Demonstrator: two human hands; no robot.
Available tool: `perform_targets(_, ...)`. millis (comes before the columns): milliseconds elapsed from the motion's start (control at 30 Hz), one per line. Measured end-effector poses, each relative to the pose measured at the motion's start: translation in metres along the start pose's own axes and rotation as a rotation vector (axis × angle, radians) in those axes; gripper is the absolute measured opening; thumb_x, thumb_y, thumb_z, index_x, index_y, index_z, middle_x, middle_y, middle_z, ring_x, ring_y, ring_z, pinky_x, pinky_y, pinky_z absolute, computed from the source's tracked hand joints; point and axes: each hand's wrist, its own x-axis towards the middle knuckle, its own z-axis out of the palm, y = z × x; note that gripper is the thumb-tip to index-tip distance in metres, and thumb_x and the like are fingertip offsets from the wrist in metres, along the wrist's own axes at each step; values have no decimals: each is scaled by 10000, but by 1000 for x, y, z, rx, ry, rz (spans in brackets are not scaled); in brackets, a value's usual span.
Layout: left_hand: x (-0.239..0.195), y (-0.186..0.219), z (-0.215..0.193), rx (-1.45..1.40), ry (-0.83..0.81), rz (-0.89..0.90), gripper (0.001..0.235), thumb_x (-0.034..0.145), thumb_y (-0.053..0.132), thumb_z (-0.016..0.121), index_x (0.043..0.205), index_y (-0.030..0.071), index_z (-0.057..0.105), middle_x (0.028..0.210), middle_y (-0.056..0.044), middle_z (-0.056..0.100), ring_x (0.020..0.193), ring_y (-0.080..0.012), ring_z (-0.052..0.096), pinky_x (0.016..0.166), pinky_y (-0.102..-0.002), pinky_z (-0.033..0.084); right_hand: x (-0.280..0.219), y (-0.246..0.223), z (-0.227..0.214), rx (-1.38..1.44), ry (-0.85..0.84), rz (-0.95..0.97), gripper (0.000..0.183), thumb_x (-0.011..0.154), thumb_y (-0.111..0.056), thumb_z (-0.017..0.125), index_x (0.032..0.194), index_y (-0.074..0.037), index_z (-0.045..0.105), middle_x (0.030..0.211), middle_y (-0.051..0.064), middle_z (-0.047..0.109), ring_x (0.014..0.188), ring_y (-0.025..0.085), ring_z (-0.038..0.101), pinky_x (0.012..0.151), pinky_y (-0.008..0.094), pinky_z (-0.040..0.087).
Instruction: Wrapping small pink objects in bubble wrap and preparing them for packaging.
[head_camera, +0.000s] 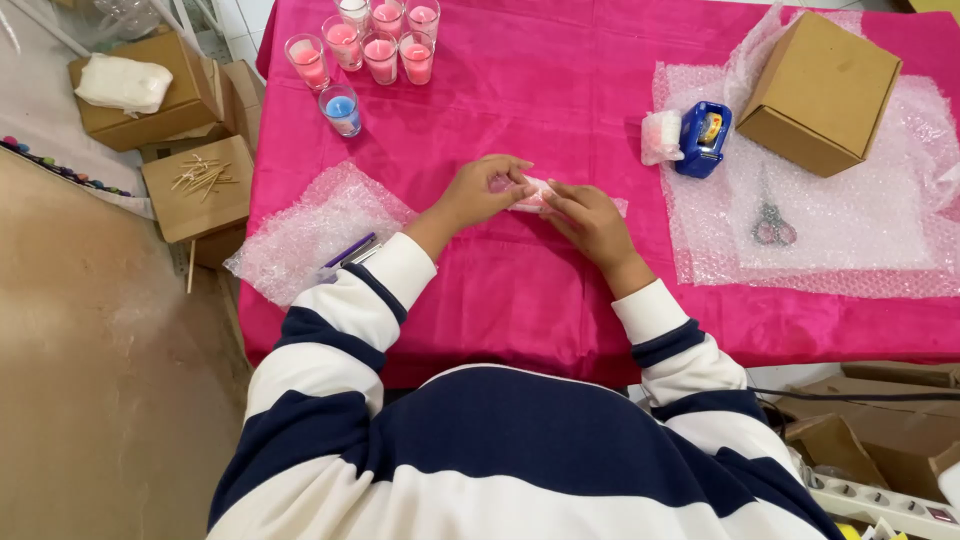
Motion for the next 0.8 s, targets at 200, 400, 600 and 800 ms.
perform_targets(200,10,15,-4,-28,-15,-353,553,772,467,890,1214,232,654,1159,-31,752,1141,-269,697,956,-401,545,30,-10,-34,-36,38,-151,236,912,-105,815,1147,-115,790,1223,152,747,1055,326,733,912,433,571)
perform_targets(400,-4,48,-5,-601,-51,-540,585,798,199,891,1232,-71,607,983,-181,713,797,-255,771,643,-290,659,53,-26,-64,-61,41,-225,170,953,-102,773,1122,-110,787,1255,155,747,1145,304,720,1033,423,522)
perform_targets(600,-5,49,13,-844,46,-634,545,824,163,860,1178,-130,567,977,-277,724,815,-340,771,677,-347,658,53,-22,-59,-120,61,-148,181,936,-181,819,1112,-145,797,1265,87,757,1197,277,704,1156,445,415)
perform_targets(800,-7,38,24,-997,152,-684,496,831,148,848,1152,-137,600,962,-292,728,795,-353,772,660,-373,674,31,-5,-58,-147,166,40,383,922,-179,870,1267,-75,739,1300,155,703,1282,351,623,1204,505,270)
